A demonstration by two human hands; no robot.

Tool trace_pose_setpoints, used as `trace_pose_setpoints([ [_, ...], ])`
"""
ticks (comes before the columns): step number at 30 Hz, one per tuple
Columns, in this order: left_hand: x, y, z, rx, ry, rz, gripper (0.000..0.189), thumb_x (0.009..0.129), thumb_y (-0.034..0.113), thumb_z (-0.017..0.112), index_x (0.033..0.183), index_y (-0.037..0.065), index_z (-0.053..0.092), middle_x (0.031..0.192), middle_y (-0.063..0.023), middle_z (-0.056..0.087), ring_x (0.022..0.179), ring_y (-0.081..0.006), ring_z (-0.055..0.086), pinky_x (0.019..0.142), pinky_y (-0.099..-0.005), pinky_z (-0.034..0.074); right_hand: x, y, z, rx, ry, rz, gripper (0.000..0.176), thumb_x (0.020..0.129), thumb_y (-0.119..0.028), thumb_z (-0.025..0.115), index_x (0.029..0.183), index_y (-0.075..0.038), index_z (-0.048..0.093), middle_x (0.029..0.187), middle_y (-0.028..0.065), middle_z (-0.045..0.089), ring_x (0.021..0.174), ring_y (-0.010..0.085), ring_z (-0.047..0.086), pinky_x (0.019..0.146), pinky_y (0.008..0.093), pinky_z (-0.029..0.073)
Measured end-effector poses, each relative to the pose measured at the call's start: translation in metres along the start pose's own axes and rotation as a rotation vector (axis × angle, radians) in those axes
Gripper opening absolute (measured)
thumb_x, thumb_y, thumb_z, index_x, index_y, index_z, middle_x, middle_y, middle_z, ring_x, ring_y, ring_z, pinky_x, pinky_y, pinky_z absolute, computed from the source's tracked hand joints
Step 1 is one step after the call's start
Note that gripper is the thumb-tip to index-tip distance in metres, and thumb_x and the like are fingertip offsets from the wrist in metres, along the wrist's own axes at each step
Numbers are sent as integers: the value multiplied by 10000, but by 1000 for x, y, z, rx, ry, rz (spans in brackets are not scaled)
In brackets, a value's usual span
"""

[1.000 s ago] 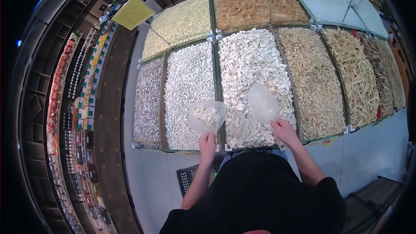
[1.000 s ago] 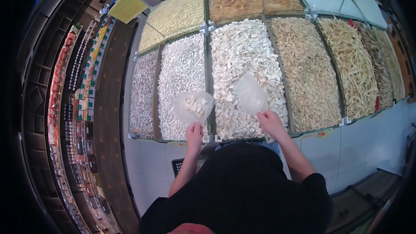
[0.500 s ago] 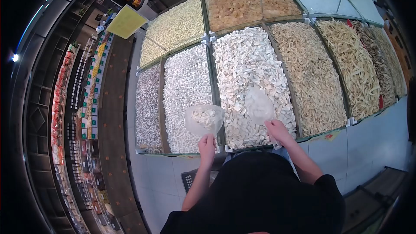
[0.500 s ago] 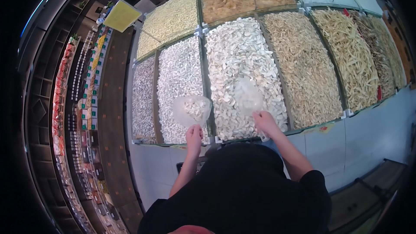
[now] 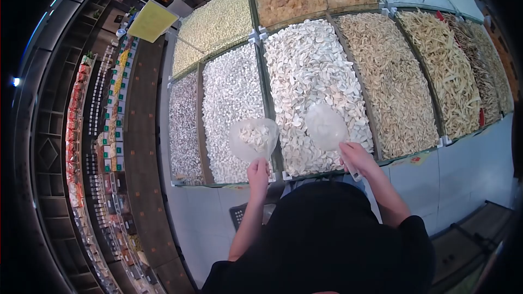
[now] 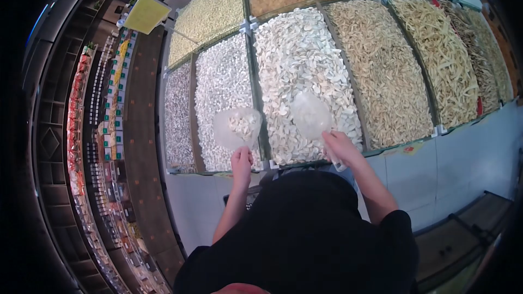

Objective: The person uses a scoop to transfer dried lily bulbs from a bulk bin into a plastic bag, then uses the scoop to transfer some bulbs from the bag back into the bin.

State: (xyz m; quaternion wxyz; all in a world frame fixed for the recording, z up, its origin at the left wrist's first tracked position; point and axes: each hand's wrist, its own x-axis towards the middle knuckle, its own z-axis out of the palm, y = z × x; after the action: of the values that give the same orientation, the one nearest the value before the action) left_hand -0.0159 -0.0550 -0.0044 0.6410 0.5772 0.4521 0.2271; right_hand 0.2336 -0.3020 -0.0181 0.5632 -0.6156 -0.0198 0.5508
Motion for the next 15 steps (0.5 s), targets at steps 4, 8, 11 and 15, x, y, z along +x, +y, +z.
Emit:
trace_pose_setpoints([
  [4, -1, 0, 3, -30, 3, 8, 269, 1013, 204, 566, 791, 53, 579, 608, 38, 481, 521, -40, 425, 484, -215, 339, 19, 15, 6, 111, 47, -28, 380, 1026, -378, 516, 986, -6, 583, 697, 68, 603, 489, 157, 565, 452, 302, 466],
  [8, -2, 1, 3, -34, 5, 4, 263, 1011, 199, 568, 793, 54, 580, 608, 39, 478, 522, -37, 424, 484, -212, 339, 44, 17, 13, 217, 62, 39, 397, 1015, -386, 520, 950, 2, 569, 716, 92, 616, 496, 185, 575, 459, 332, 468],
  [11, -2, 2, 2, -27, 21, -11, 257, 1009, 195, 569, 793, 56, 582, 611, 39, 480, 525, -36, 425, 484, -212, 341, 45, 17, 16, 181, 32, 4, 416, 1015, -400, 511, 963, 7, 583, 715, 101, 614, 509, 191, 577, 451, 337, 455],
  [15, 0, -3, 3, -22, 16, 11, 249, 1006, 194, 569, 798, 57, 589, 616, 38, 486, 531, -39, 429, 484, -212, 346, 45, 20, 10, 107, 57, 3, 381, 1021, -407, 520, 983, -30, 565, 702, 68, 596, 509, 168, 557, 451, 309, 463],
])
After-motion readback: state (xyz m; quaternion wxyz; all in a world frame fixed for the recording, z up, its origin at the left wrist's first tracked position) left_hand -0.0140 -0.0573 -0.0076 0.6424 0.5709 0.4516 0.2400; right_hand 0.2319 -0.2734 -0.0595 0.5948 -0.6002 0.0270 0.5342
